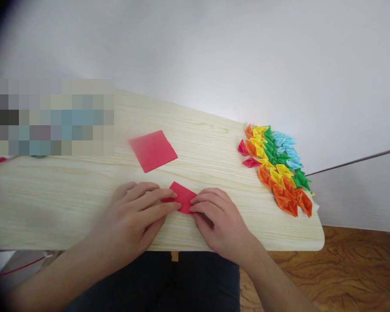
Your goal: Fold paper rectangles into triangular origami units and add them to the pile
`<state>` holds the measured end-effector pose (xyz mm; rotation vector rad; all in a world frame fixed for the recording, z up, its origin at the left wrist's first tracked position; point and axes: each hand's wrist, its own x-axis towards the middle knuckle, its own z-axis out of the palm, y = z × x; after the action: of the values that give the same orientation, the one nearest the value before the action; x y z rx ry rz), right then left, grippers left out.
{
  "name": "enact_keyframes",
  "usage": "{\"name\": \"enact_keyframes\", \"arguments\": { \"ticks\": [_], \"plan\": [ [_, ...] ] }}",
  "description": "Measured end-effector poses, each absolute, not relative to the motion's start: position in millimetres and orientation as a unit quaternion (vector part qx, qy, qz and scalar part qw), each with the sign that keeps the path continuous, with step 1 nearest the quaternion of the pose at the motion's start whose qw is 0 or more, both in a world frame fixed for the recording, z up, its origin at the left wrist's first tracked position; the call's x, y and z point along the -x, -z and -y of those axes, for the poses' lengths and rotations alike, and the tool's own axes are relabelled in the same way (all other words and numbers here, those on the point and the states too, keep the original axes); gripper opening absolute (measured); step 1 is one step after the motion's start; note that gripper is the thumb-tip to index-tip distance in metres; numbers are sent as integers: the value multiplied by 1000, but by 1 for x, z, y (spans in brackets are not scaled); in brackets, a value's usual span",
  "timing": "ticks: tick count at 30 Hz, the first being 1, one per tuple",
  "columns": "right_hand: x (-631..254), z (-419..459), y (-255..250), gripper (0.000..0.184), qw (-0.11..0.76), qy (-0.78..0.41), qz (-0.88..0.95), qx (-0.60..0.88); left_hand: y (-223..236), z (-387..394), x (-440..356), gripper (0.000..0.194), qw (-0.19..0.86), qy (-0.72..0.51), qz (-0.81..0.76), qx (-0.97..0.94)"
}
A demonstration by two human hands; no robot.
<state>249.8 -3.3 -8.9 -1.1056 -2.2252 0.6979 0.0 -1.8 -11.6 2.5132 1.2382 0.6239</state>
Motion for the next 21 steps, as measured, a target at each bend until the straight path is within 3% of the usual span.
{"name": "enact_keyframes", "arguments": {
  "ticks": [21],
  "plan": [
    [-220, -5, 1, 5, 218, -228, 764, 563, 11, 6, 10, 26, 177, -243, -420, -856]
  ]
}}
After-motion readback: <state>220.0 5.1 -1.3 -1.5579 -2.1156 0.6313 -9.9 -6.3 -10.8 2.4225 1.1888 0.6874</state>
